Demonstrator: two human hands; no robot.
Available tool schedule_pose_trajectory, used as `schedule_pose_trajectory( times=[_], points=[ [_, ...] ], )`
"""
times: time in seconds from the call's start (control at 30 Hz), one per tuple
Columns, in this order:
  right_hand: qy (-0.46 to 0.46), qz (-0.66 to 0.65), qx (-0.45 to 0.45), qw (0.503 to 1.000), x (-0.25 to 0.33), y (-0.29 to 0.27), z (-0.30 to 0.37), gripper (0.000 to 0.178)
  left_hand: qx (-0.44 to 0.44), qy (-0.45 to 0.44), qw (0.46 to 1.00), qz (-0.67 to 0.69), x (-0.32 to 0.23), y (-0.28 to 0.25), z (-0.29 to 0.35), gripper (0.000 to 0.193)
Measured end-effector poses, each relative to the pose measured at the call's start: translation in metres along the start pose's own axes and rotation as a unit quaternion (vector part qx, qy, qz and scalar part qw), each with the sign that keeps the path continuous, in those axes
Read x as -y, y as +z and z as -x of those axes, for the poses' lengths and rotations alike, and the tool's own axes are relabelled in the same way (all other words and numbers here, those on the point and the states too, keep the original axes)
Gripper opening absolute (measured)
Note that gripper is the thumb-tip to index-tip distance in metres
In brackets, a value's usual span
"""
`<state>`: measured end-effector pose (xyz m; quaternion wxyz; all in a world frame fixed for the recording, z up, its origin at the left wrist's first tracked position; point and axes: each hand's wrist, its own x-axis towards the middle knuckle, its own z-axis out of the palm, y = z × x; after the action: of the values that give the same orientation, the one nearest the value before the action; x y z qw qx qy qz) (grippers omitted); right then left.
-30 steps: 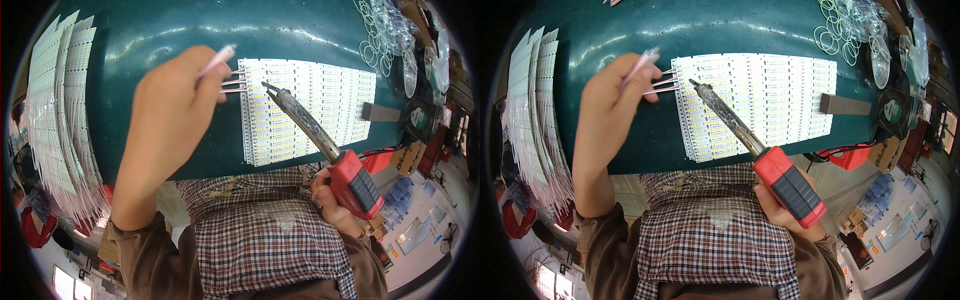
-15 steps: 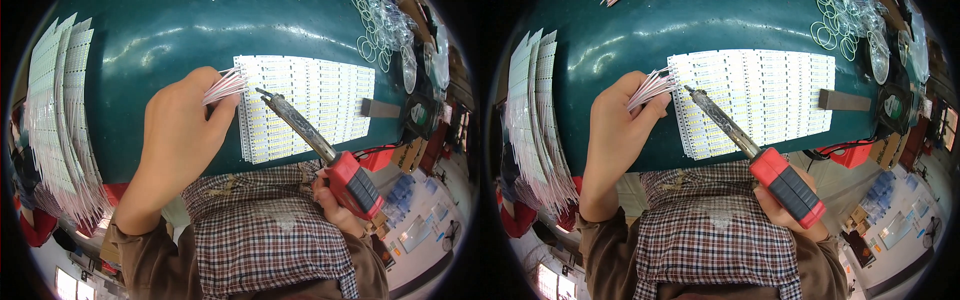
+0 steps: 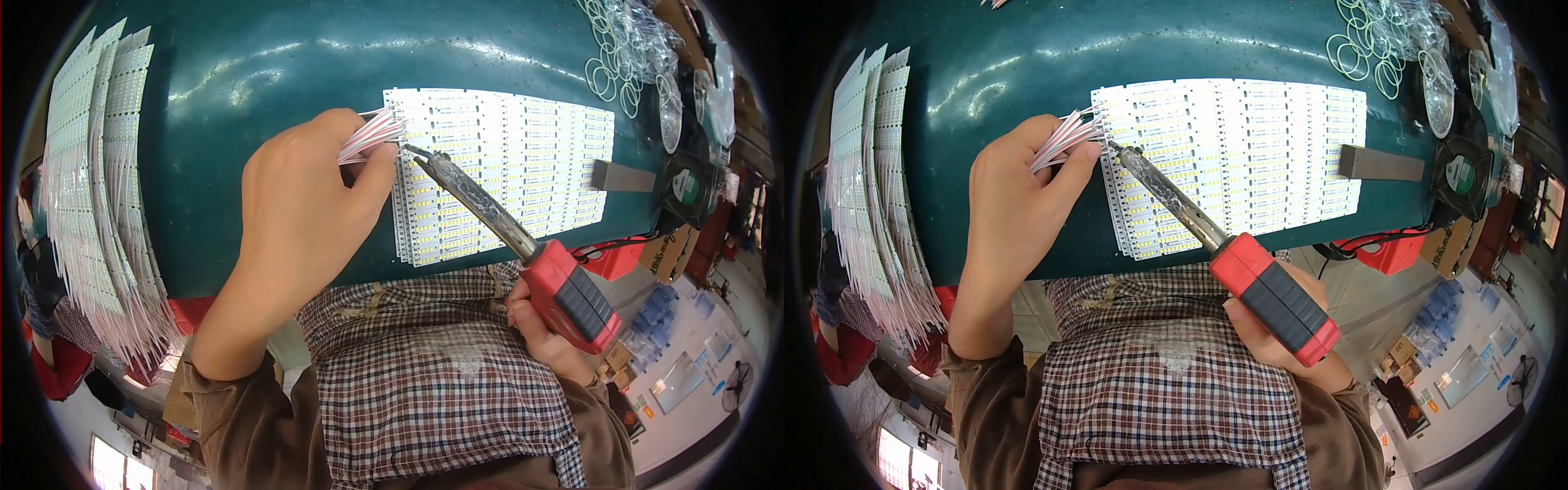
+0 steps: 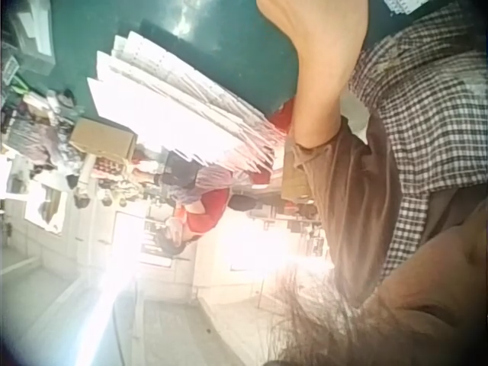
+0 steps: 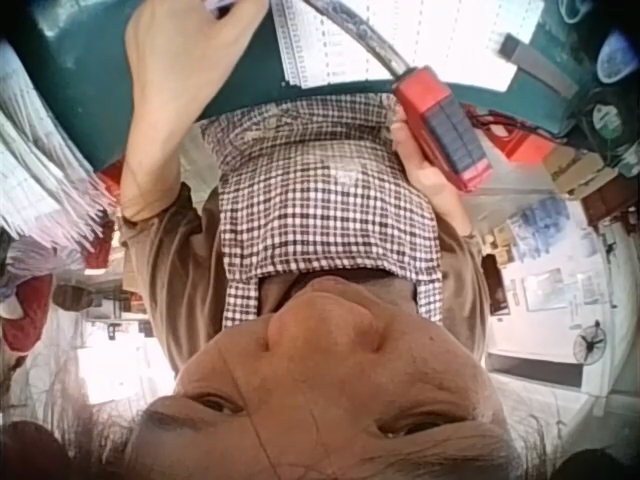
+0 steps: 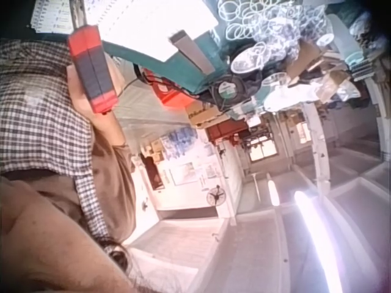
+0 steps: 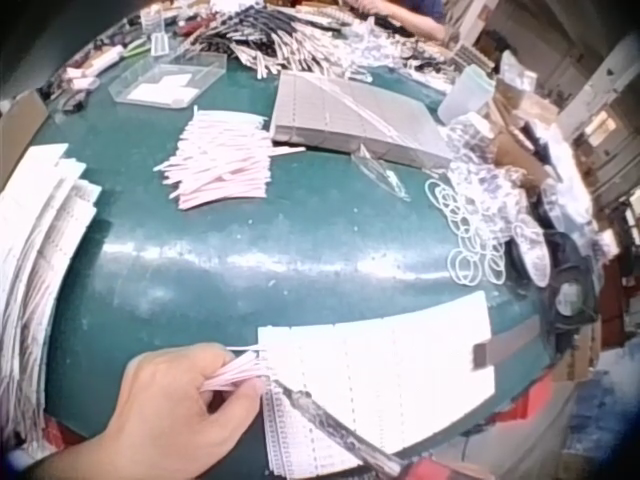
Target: The person solders wires onto LED strips using a soldering iron and solder wire.
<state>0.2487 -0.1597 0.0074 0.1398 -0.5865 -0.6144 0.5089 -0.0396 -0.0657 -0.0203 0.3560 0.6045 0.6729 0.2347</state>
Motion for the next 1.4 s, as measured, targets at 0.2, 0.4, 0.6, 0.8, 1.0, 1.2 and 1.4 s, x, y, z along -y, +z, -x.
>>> schedule_pose_trajectory(
  times=[0.2, 0.4, 0.6, 0.8, 1.0, 1.2, 1.4],
  points=[
    [0.000, -0.001, 0.009, 1.000, 0.002, 0.000, -0.005, 0.024, -0.001, -0.003, 1.000, -0.005, -0.001, 0.001, 0.000, 0.018],
    [-0.044, 0.011, -0.005, 0.999, 0.004, 0.000, -0.006, 0.023, 0.001, -0.010, 1.000, -0.005, -0.001, 0.001, -0.001, 0.018],
    [-0.054, 0.035, -0.006, 0.998, -0.002, -0.001, 0.001, 0.020, -0.007, 0.002, 1.000, -0.009, 0.000, 0.002, 0.000, 0.017],
    [-0.064, 0.062, 0.002, 0.996, -0.001, -0.001, -0.002, 0.018, -0.006, 0.000, 1.000, -0.012, -0.001, 0.001, 0.001, 0.018],
    [-0.087, 0.053, -0.008, 0.995, -0.001, 0.000, -0.004, 0.018, -0.006, 0.000, 1.000, -0.021, -0.002, 0.002, 0.001, 0.018],
    [-0.060, 0.073, 0.003, 0.995, -0.004, -0.005, 0.005, 0.021, -0.012, -0.006, 1.000, -0.012, -0.002, 0.002, 0.002, 0.019],
    [-0.079, 0.073, -0.031, 0.994, 0.002, -0.001, 0.002, 0.023, -0.005, 0.003, 1.000, 0.003, -0.002, 0.000, 0.002, 0.017]
  ],
)
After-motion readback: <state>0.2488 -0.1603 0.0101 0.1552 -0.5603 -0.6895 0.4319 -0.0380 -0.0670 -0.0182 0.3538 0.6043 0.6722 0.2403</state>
